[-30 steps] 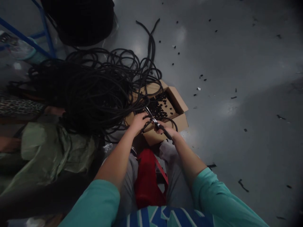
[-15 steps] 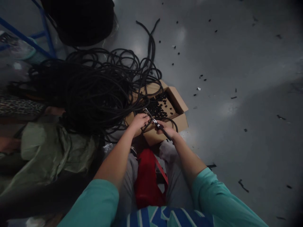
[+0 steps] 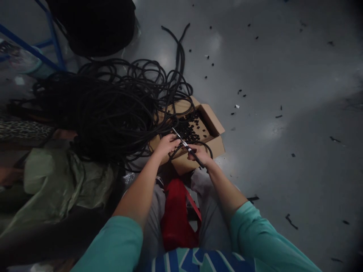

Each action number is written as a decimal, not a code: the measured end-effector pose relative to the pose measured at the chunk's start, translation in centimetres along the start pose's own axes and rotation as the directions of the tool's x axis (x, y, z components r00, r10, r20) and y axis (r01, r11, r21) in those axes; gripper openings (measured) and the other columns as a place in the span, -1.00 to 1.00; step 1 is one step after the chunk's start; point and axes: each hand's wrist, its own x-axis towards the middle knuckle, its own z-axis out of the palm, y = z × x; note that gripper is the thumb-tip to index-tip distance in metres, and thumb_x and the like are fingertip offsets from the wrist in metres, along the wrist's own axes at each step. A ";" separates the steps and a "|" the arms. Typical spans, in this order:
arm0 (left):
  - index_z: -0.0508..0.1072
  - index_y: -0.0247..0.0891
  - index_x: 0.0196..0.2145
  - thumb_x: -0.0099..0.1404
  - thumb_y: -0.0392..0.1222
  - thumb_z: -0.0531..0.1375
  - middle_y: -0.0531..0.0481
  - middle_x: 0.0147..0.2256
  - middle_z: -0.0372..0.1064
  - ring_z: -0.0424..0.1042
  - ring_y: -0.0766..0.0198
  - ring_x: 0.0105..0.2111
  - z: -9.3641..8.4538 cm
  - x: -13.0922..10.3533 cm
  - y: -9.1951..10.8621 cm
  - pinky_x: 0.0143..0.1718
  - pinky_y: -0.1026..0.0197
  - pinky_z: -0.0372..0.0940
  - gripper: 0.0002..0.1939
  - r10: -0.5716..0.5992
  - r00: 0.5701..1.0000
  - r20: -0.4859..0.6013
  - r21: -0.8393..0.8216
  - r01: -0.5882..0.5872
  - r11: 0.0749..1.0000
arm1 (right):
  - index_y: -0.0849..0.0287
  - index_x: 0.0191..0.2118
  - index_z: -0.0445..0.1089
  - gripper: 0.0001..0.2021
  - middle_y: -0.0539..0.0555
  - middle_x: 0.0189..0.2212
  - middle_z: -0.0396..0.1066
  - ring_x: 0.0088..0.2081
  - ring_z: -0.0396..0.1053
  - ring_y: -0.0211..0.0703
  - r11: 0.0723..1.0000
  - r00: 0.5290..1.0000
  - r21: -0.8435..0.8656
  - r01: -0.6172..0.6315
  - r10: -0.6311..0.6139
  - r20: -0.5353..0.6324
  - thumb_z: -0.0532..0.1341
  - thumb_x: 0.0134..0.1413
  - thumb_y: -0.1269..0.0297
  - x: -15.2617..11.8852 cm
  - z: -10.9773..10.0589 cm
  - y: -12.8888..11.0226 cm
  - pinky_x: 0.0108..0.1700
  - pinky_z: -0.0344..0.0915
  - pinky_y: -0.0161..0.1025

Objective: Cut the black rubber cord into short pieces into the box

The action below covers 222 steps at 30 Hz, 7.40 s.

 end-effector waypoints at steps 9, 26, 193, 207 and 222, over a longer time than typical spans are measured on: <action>0.43 -0.37 -0.39 0.00 -0.24 0.18 0.01 -0.48 0.39 0.24 0.43 -0.62 -0.2 0.1 0.1 -0.54 0.33 0.15 -0.82 0.078 0.996 -0.043 0.161 -0.071 0.984 | 0.20 -0.17 0.39 -0.51 -0.14 -0.63 0.17 -0.59 0.07 -0.39 1.000 0.999 0.010 0.000 0.000 0.053 0.17 -0.44 0.44 0.0 -0.3 0.0 -0.51 0.05 -0.38; 0.34 -0.38 -0.58 0.13 -0.16 0.13 0.10 -0.70 0.14 0.05 0.52 -0.75 0.1 -0.2 0.4 -0.71 0.38 -0.09 -0.77 -0.072 0.992 0.106 -0.213 0.093 0.973 | 0.22 -0.14 0.39 -0.47 -0.16 -0.67 0.14 -0.63 0.02 -0.42 0.999 0.999 0.050 -0.008 0.005 0.049 0.15 -0.45 0.42 -0.2 -0.1 0.0 -0.56 -0.01 -0.41; 0.33 -0.37 -0.62 -0.01 -0.21 0.26 0.07 -0.69 0.25 0.09 0.54 -0.79 -0.6 -0.3 1.0 -0.78 0.41 -0.11 -0.79 -0.117 0.989 0.091 -0.150 0.129 0.980 | 0.24 -0.25 0.41 -0.60 -0.13 -0.67 0.12 -0.62 0.05 -0.40 0.998 0.999 -0.059 0.009 -0.006 0.046 0.18 -0.41 0.39 -0.9 0.3 -0.6 -0.57 0.00 -0.41; 0.31 -0.33 -0.54 -0.11 -0.39 0.26 0.13 -0.65 0.24 0.15 0.50 -0.73 -0.4 0.0 1.1 -0.68 0.37 0.03 -0.84 -0.114 0.989 -0.092 0.012 0.116 0.993 | 0.19 -0.17 0.42 -0.53 -0.11 -0.59 0.22 -0.56 0.12 -0.37 0.994 0.999 -0.111 0.011 -0.007 0.040 0.18 -0.40 0.45 -0.5 -0.7 0.0 -0.49 0.09 -0.39; 0.33 -0.33 -0.49 -0.17 -0.36 0.20 0.10 -0.53 0.30 0.27 0.39 -0.52 0.0 1.4 -1.5 -0.44 0.30 0.17 -0.82 0.101 0.988 -0.115 0.170 -0.081 0.982 | 0.19 -0.01 0.31 -0.39 0.03 -0.21 0.40 -0.22 0.31 -0.15 0.950 0.986 -0.311 0.023 -0.074 -0.152 0.23 -0.37 0.49 -0.2 1.0 -0.1 -0.13 0.21 -0.23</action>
